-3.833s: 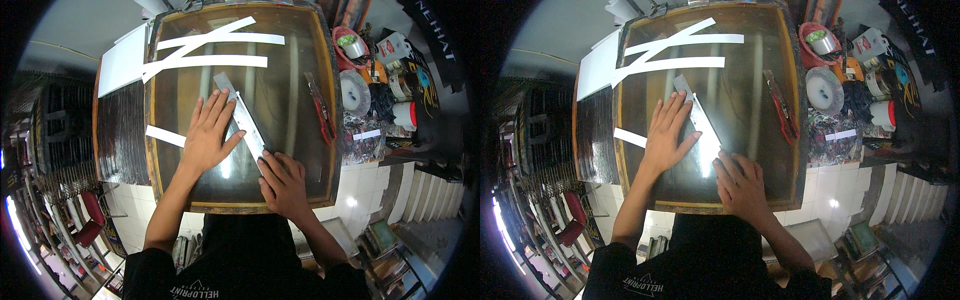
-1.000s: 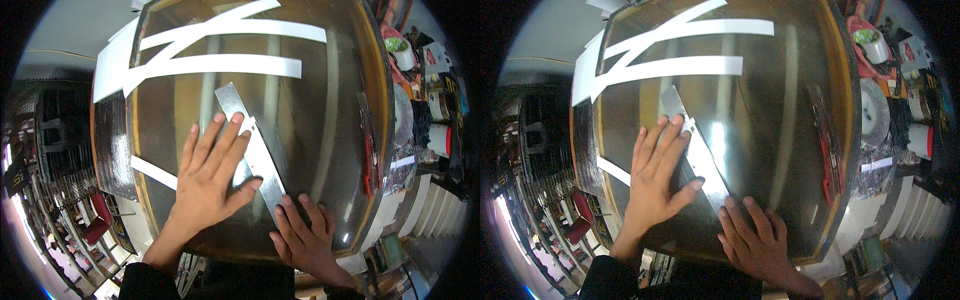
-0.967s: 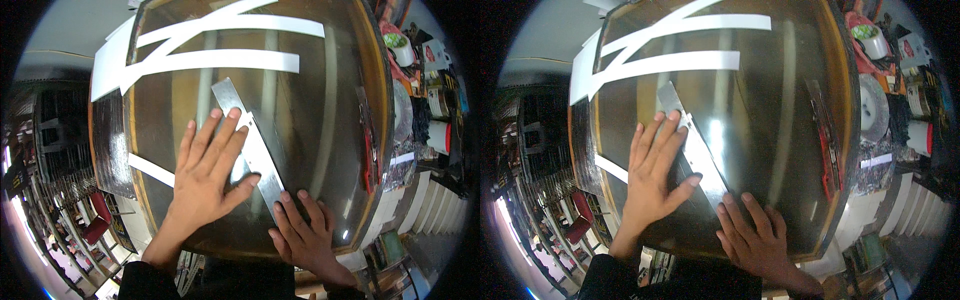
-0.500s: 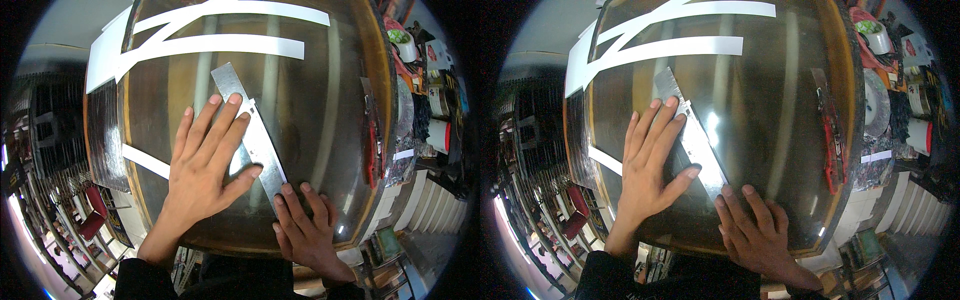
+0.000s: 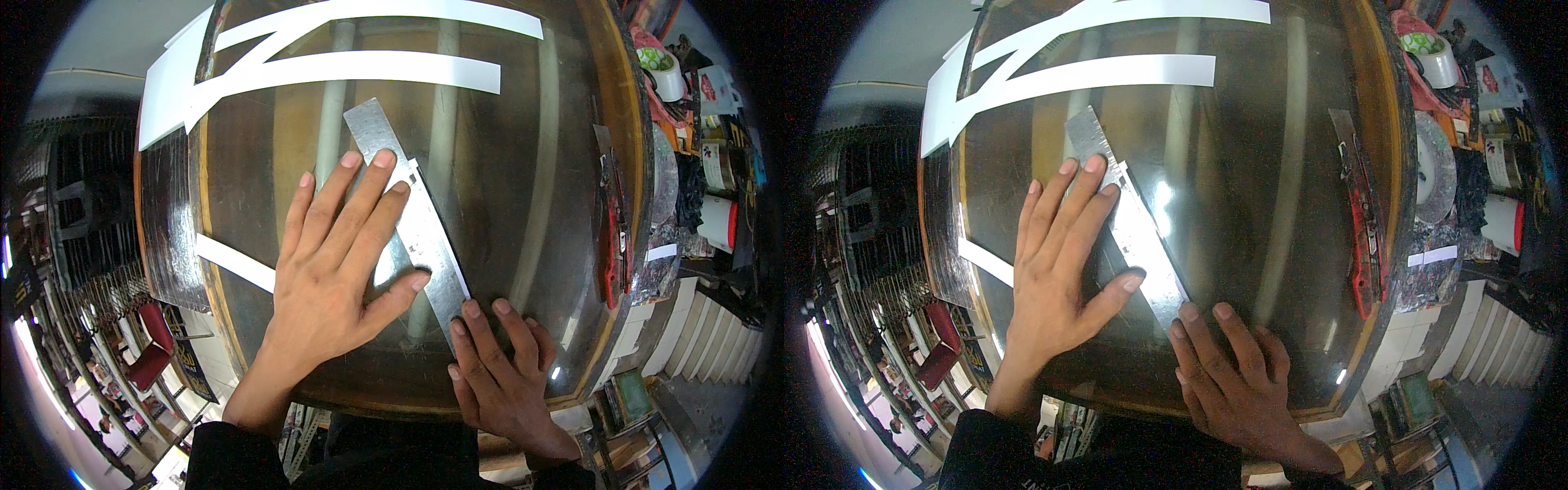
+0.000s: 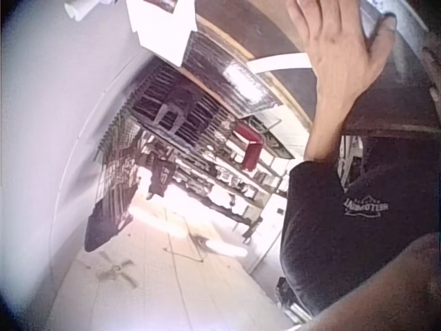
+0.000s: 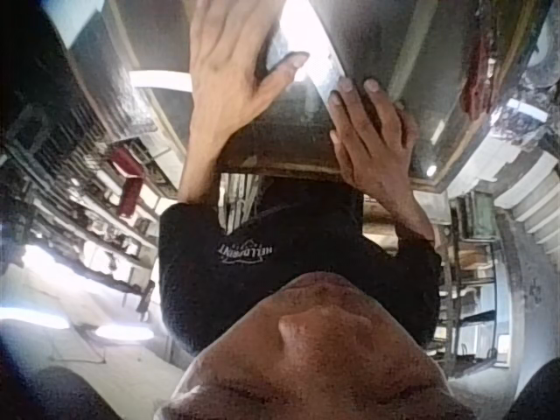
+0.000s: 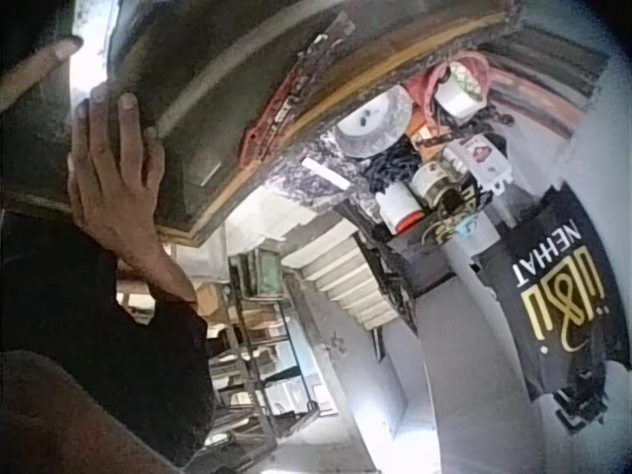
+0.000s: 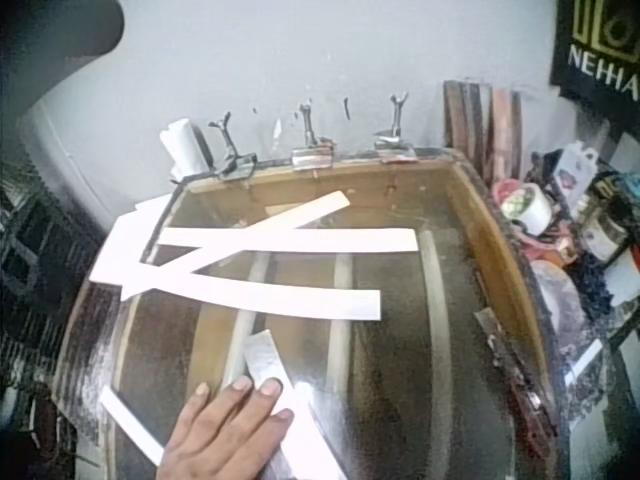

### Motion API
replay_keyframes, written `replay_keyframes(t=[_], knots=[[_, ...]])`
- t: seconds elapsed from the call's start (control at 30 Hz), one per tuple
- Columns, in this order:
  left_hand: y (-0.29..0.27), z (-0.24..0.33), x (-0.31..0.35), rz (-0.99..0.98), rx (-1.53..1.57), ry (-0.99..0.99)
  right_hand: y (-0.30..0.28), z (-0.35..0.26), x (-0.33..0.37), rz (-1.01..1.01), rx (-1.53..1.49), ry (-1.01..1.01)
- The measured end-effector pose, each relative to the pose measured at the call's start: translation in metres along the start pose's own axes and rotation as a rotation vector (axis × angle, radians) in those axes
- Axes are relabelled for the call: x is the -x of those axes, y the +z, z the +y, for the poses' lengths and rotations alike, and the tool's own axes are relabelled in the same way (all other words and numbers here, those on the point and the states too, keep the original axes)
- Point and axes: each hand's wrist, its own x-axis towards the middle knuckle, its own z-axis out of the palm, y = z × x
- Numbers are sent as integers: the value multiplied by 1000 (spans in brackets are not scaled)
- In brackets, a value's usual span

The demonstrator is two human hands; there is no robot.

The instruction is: The person uses a metal ruler and a utility knife to measure and cut strips of white paper on a glass-topped light table.

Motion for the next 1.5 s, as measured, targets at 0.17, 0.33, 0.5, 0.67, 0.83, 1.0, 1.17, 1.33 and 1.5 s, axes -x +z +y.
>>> replay_keyframes(t=[0.17,0.33,0.5,0.67,0.83,1.0,1.17,1.33,1.5], knots=[[1,0,0,5,15,0,0,0,0,5,-7,-3],[1,0,1,5,10,2,-1,0,0,-2,-5,-7],[0,-1,-1,-8,13,-1,-1,1,-1,-14,-12,-11],[-2,2,1,-10,1,-5,0,0,3,-16,-13,-6],[-2,0,-1,-39,-6,-28,-1,1,-1,-26,-17,1],[-5,2,-2,-60,-12,-33,-2,2,-1,-16,2,-28],[-3,1,-2,-57,-26,-10,-4,1,-3,-13,19,-12],[-4,1,-2,-67,-19,-21,-4,1,-2,-19,18,-13],[-4,1,-2,-66,-13,-21,-3,0,-3,-5,20,-10]])
